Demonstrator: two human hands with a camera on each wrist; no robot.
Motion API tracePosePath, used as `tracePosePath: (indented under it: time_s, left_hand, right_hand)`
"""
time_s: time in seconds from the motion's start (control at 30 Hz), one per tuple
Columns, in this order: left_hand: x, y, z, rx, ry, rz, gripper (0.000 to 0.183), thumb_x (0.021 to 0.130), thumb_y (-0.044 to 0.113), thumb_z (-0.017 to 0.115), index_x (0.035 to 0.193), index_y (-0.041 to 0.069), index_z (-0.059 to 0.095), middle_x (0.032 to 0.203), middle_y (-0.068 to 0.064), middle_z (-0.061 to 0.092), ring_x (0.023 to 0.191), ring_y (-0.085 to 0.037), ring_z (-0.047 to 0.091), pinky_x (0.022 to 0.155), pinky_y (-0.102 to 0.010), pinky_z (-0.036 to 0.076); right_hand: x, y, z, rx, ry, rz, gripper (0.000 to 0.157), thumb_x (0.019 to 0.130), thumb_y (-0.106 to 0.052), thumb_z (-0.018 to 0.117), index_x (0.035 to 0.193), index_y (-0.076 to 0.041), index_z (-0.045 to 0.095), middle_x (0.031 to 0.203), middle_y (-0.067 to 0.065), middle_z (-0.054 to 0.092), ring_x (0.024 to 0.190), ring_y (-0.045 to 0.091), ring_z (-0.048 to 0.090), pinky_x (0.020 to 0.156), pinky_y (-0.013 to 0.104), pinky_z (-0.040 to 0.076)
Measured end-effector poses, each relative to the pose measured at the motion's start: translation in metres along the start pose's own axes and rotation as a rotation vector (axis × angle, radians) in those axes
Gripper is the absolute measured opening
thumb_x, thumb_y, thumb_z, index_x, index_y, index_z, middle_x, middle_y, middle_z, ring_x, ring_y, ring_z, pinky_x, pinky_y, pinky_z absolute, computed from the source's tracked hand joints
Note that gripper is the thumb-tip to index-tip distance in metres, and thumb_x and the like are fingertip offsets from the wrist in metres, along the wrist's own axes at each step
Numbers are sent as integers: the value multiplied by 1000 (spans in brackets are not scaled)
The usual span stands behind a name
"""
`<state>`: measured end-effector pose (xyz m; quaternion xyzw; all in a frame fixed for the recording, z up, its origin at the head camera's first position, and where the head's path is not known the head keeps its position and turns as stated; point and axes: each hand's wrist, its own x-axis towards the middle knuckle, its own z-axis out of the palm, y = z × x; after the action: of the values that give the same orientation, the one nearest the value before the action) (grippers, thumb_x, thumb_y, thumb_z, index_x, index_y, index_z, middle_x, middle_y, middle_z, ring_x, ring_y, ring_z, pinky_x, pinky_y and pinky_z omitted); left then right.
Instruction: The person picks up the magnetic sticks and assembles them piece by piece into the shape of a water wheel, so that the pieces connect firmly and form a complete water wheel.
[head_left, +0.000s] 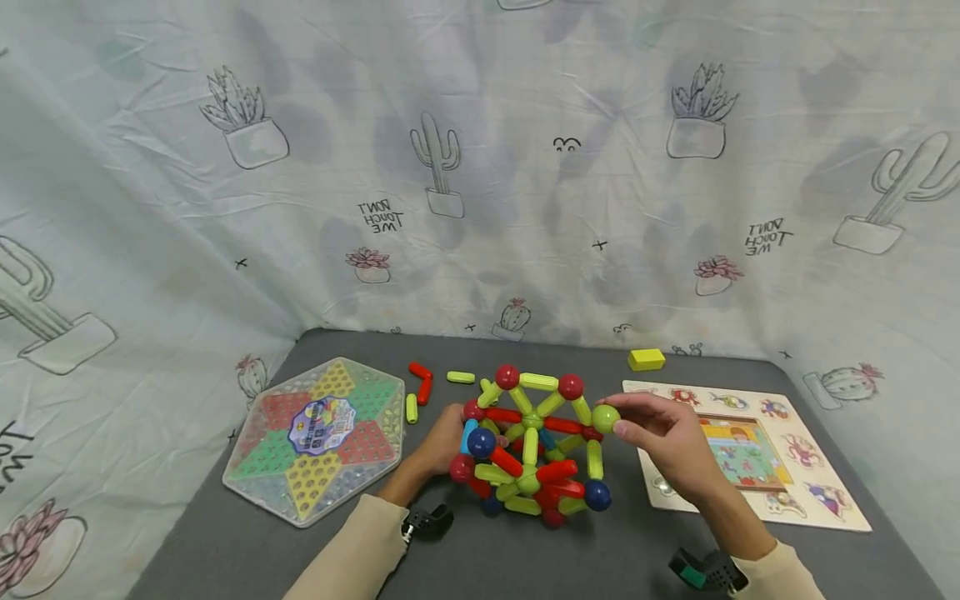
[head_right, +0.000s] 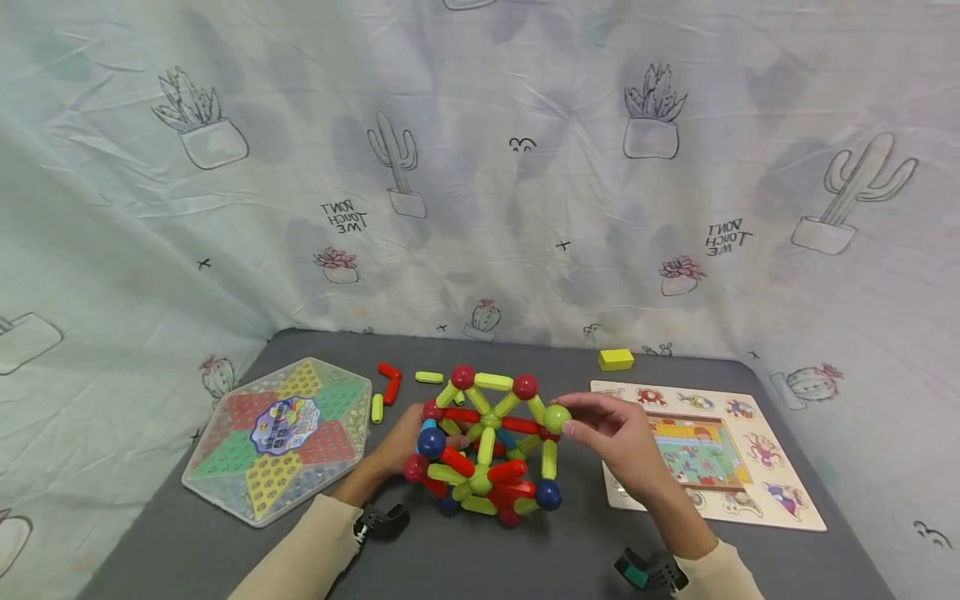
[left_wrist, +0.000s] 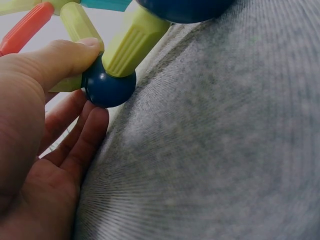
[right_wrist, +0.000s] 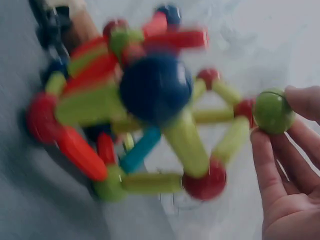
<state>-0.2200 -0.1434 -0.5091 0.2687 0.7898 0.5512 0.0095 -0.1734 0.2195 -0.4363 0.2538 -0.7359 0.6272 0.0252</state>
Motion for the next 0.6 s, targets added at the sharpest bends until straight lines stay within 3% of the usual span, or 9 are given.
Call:
tracePosePath:
  time_s: [0.1, 0.23, 0.37, 0.47, 0.6]
  left_hand:
    - [2, -17, 3, 23, 14, -7, 13, 94, 2, 78, 82, -2, 74, 73, 3, 65, 68, -1, 54, 67, -21, 47]
    - [2, -20, 3, 13, 10, -21, 10, 94, 3, 76, 85, -1, 74, 75, 2, 66, 69, -3, 56, 69, -21, 49]
    - [2, -21, 3, 6, -1, -6, 17, 96, 7, 78, 82, 1, 72, 72, 5, 61, 68, -4, 54, 67, -21, 45]
    - [2, -22, 3, -9, -10, 18, 19, 97, 13, 82, 83, 3, 74, 70, 6, 63, 66, -3, 54, 65, -20, 44]
    - [2, -25, 4, -25, -18, 48, 16, 95, 17, 85, 87, 6, 77, 73, 6, 69, 67, -2, 58, 65, -21, 49]
  right_hand:
    - [-9, -10, 9, 24, -83, -16, 30, 102, 12, 64, 131, 7, 71, 125, -3, 79, 105, 12, 78, 89, 28, 64]
    - [-14, -13, 18, 87, -211, -28, 32, 102, 14, 62, 132, 6, 70, 129, 3, 78, 109, 15, 78, 91, 31, 65]
    - [-14, -10, 20, 143, -283, -32, 33, 102, 15, 61, 134, 8, 69, 132, 18, 75, 115, 19, 78, 97, 34, 64]
    - [-15, -4, 13, 101, -234, -54, 32, 103, 14, 59, 132, 7, 70, 131, 17, 75, 115, 18, 77, 97, 32, 64]
    - [-15, 13, -2, -9, -56, -46, 22, 106, 11, 58, 122, 8, 72, 118, 3, 80, 103, 16, 77, 91, 30, 64]
